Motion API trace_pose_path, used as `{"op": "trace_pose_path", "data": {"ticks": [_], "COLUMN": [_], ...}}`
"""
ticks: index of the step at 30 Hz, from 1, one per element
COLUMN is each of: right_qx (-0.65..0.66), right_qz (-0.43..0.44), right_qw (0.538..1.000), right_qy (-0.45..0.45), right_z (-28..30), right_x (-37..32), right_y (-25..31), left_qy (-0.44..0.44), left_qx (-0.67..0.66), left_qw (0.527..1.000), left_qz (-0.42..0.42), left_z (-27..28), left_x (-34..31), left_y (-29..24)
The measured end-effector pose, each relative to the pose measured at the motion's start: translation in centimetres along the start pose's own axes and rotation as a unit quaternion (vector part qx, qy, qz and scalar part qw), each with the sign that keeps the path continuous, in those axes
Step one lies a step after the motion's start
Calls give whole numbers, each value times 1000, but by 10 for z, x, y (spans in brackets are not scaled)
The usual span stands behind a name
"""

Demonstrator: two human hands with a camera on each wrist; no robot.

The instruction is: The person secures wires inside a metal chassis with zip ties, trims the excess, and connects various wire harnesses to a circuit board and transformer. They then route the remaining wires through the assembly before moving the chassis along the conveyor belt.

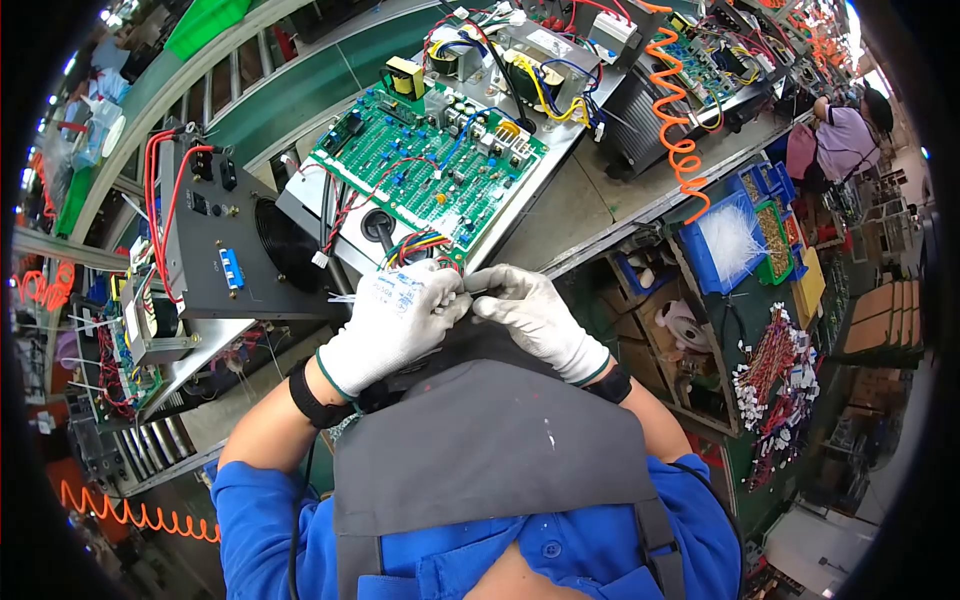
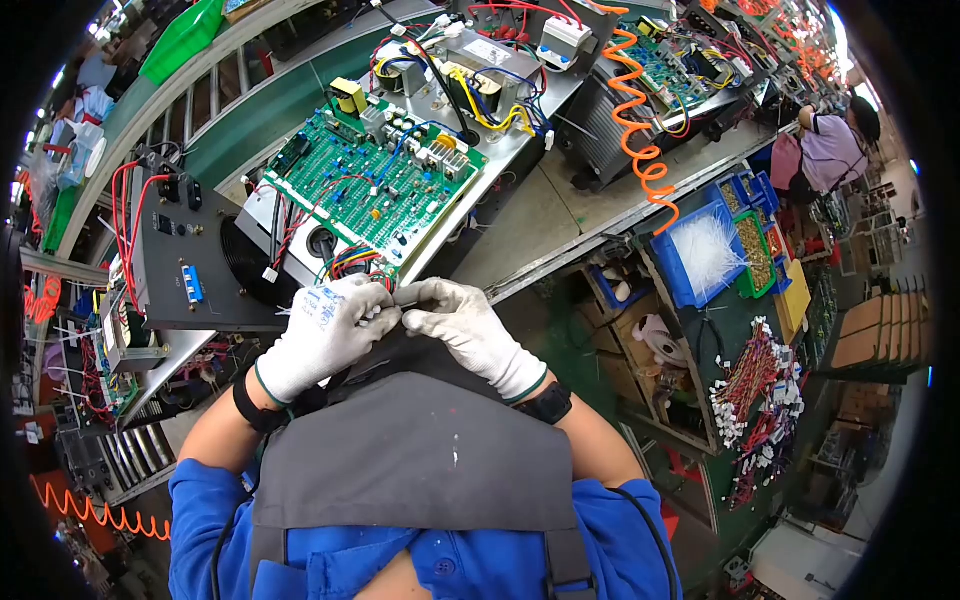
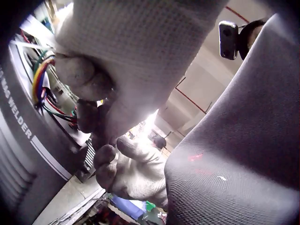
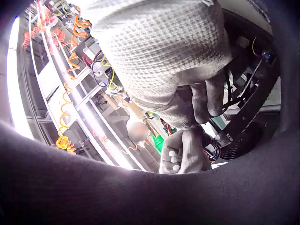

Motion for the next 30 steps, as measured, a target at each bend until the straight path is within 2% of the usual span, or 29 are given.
{"op": "trace_pose_path", "data": {"ticks": [6, 8, 9, 10, 13, 16, 17, 18, 19, 20, 22, 24, 26, 27, 30], "right_qx": [-49, -224, -196, -196, -320, -342, -362, -380, -573, -576, -704, -722, -754, -739, -745], "right_qz": [12, 127, 90, 88, 159, 134, 195, 254, 324, 321, 346, 326, 319, 323, 290], "right_qw": [999, 966, 976, 976, 926, 926, 909, 888, 749, 748, 594, 576, 534, 552, 546], "right_qy": [-19, 37, 42, 44, 124, 87, 63, 39, 74, 75, 175, 202, 210, 212, 251], "right_z": [0, -13, -18, -22, -40, -34, -29, -23, -26, -30, -55, -61, -65, -64, -63], "right_x": [-14, -16, -13, -9, 3, 0, 1, 3, 8, 13, 22, 41, 58, 65, 72], "right_y": [-2, 3, 0, 2, 16, 62, 79, 94, 103, 105, 93, 85, 85, 86, 85], "left_qy": [-76, -82, -101, -102, -125, -164, -198, -160, -93, -24, 25, 21, 11, 5, -29], "left_qx": [-31, 4, 1, 0, 46, 41, 41, 53, 97, 140, 180, 180, 204, 231, 244], "left_qw": [995, 995, 995, 994, 990, 983, 973, 971, 973, 968, 955, 950, 948, 945, 942], "left_qz": [49, 58, 23, 25, -46, -71, -113, -168, -188, -208, -234, -253, -244, -232, -226], "left_z": [5, 4, 5, 4, -1, 0, 6, 12, 12, 8, -3, -7, -4, -3, -4], "left_x": [-5, -2, -2, -2, -3, -10, -16, -25, -31, -36, -37, -32, -28, -26, -22], "left_y": [4, 17, 16, 20, 29, 48, 42, 34, 22, 14, 10, 9, 5, 5, 10]}}
Point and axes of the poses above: each hand's wrist, its own x-axis towards the middle knuckle, its own z-axis out of the back of the hand, y = z × x, the point moved 5 cm from there along x, towards the middle knuckle, and after that the axes turned 3 degrees about -x, right-handed, at the moved point
